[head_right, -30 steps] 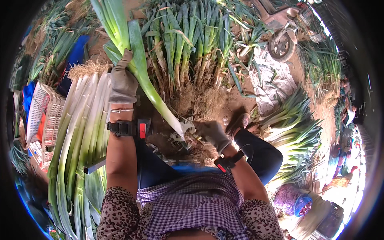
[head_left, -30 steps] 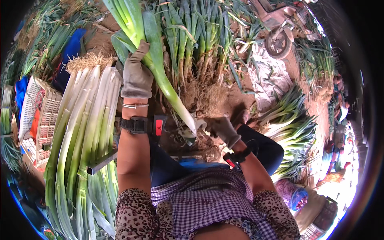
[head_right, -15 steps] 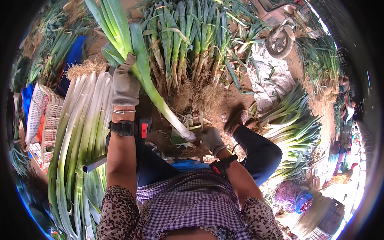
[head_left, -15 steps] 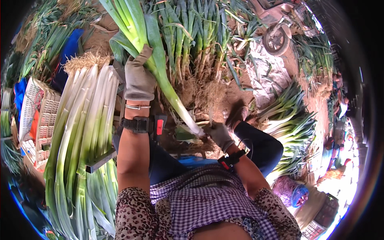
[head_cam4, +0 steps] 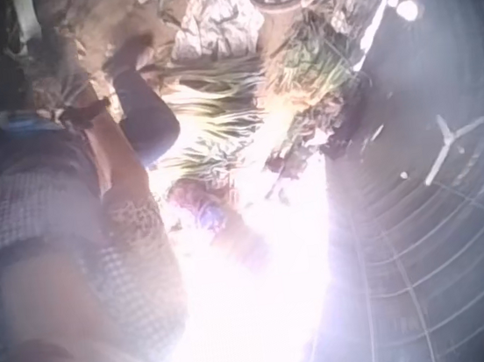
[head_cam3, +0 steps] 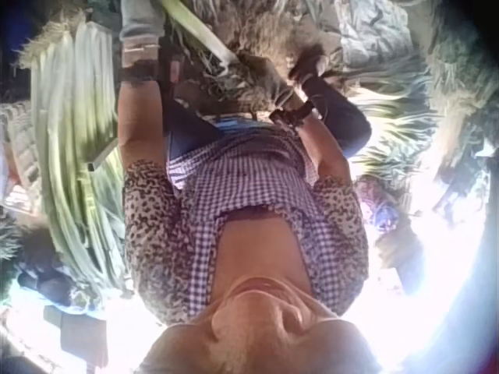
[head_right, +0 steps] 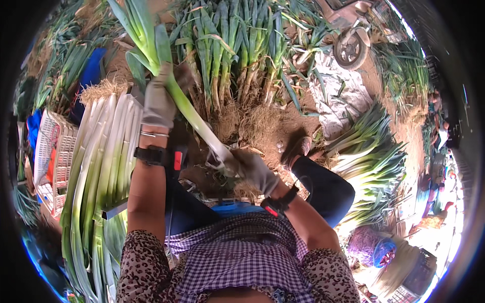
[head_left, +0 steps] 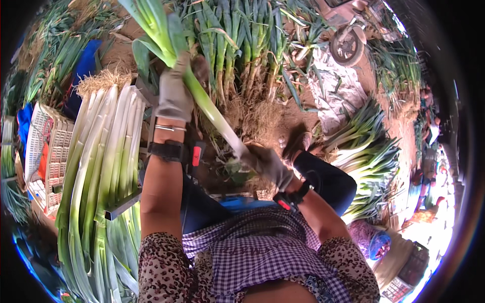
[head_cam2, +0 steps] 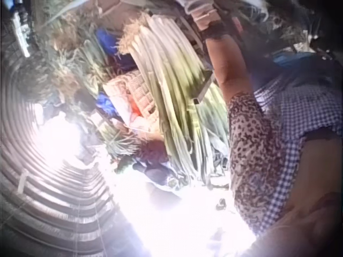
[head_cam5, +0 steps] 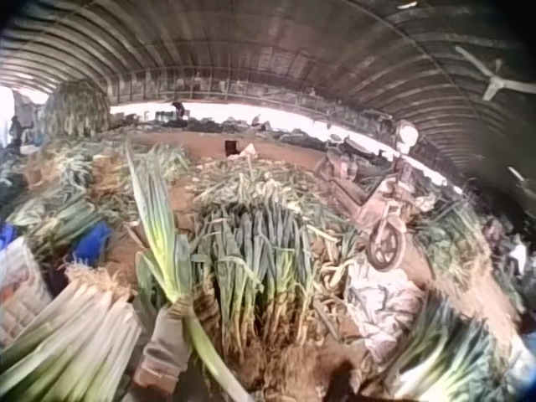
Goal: Cleaning, trimming, and sorting leeks by hand in a processing facility.
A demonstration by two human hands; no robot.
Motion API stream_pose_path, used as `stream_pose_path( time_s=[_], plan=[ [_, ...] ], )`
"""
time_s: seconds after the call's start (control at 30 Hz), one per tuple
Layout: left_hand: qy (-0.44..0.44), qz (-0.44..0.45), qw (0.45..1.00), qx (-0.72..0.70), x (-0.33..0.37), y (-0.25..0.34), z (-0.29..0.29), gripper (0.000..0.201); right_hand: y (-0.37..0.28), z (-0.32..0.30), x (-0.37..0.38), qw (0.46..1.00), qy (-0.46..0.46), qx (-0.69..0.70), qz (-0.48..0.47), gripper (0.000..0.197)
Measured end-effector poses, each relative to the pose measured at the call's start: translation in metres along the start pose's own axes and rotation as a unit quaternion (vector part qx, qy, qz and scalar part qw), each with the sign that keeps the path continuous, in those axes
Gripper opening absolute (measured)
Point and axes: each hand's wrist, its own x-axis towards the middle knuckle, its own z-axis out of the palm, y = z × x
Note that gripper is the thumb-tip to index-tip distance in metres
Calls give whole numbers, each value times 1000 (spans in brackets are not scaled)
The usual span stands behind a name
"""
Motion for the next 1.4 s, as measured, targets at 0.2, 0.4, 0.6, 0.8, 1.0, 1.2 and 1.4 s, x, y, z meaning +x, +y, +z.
stream_pose_path(
  time_s=[0.2, 0.4, 0.6, 0.8, 1.0, 1.2, 1.4],
  plan=[
    [45, -131, 985, 99, -6, -56, 6, 15, -41, -34, 42, 994, 34, -103, -18, 40],
    [97, -174, 967, 158, 20, -111, -3, 7, 15, -40, -13, 984, 127, -42, -121, 31],
    [125, -192, 955, 189, 33, -142, 9, 7, 45, -2, -77, 929, 286, 173, -159, 15],
    [174, -199, 947, 181, 46, -137, 4, 9, -38, -2, -117, 959, 277, 26, 43, 18],
    [49, -157, 985, -51, 64, -125, -25, 20, -41, -29, -134, 967, 108, -196, 121, 40],
    [-87, -215, 969, -85, 16, -140, 47, 46, 1, -45, 19, 973, 201, 80, -83, 46],
    [-81, -280, 954, -66, -4, -138, 45, 50, -9, -42, 16, 967, 244, -32, -64, 36]
  ],
)
